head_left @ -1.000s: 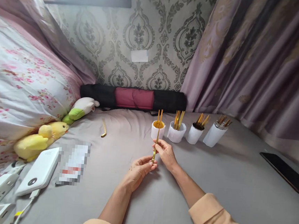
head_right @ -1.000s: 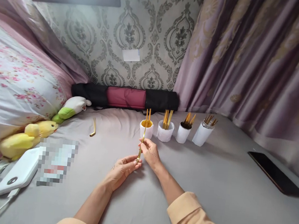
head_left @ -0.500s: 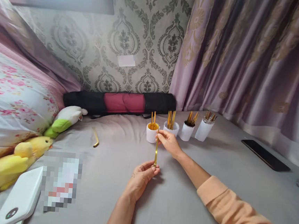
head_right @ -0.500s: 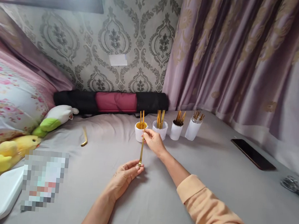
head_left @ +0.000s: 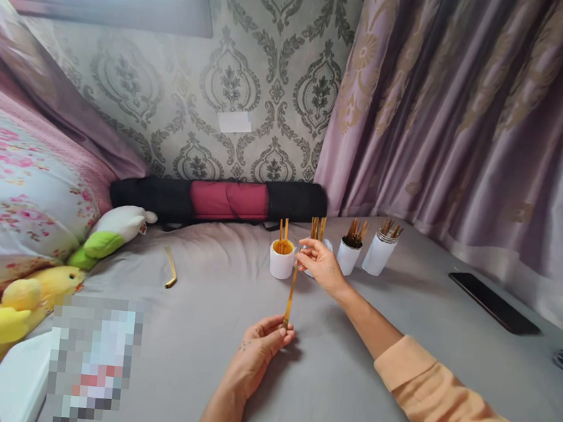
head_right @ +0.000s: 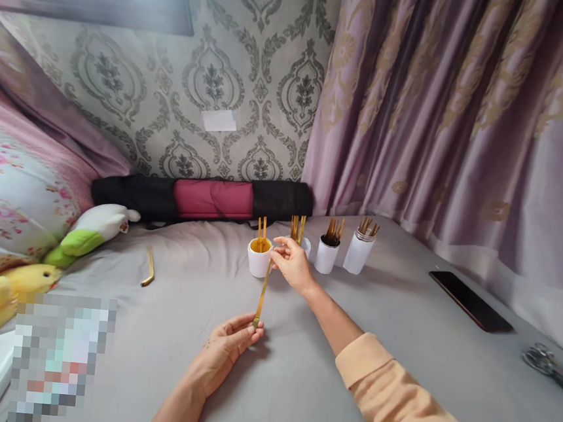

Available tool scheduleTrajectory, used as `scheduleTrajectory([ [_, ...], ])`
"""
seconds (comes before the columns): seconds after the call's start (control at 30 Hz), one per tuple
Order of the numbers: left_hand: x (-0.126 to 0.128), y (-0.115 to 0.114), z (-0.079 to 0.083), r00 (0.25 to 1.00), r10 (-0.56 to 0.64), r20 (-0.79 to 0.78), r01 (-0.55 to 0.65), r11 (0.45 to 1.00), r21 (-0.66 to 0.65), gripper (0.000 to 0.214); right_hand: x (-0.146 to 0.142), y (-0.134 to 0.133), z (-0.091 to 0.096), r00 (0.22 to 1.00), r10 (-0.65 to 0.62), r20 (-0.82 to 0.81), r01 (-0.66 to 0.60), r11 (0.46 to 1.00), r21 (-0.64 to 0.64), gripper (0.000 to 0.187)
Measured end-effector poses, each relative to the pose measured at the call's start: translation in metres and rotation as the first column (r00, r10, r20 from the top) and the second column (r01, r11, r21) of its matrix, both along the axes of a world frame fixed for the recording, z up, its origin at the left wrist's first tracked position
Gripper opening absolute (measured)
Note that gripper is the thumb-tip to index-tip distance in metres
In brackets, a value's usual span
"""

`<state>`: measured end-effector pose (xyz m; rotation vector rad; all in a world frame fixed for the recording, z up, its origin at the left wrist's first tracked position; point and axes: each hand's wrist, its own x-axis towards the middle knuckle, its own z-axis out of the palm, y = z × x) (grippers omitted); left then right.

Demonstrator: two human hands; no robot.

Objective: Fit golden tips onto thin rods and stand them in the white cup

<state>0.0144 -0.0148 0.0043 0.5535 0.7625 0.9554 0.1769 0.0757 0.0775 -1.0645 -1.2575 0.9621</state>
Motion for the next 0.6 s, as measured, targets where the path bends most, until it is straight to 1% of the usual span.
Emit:
scheduleTrajectory([
  [0.17,0.000,0.001,-0.004,1.000,0.001,-0.005,-0.001,1.000,0.018,0.029,0.008,-0.004,0.000,0.999,-0.029,0.013,0.029,1.000,-0.007,0.030],
  [0.27,0.000,0.001,-0.003,1.000,0.003,-0.013,-0.003,1.000,0.018,0.030,0.011,-0.005,-0.002,0.998,-0.063,0.023,0.063,0.998,0.002,0.029],
  [0.37,0.000,0.000,-0.001,1.000,0.014,-0.020,-0.014,1.000,0.008,0.031,0.012,-0.004,-0.001,0.996,-0.092,0.019,0.093,0.996,-0.018,0.029],
  [0.5,0.000,0.001,0.001,1.000,0.027,-0.010,-0.027,1.000,0.009,0.029,0.011,-0.002,0.005,0.997,-0.068,-0.021,0.067,0.997,-0.033,0.029],
  [0.6,-0.002,0.002,0.001,0.999,0.045,0.001,-0.045,0.999,-0.018,0.029,0.013,0.002,0.012,0.996,-0.073,-0.043,0.072,0.997,-0.019,0.028],
])
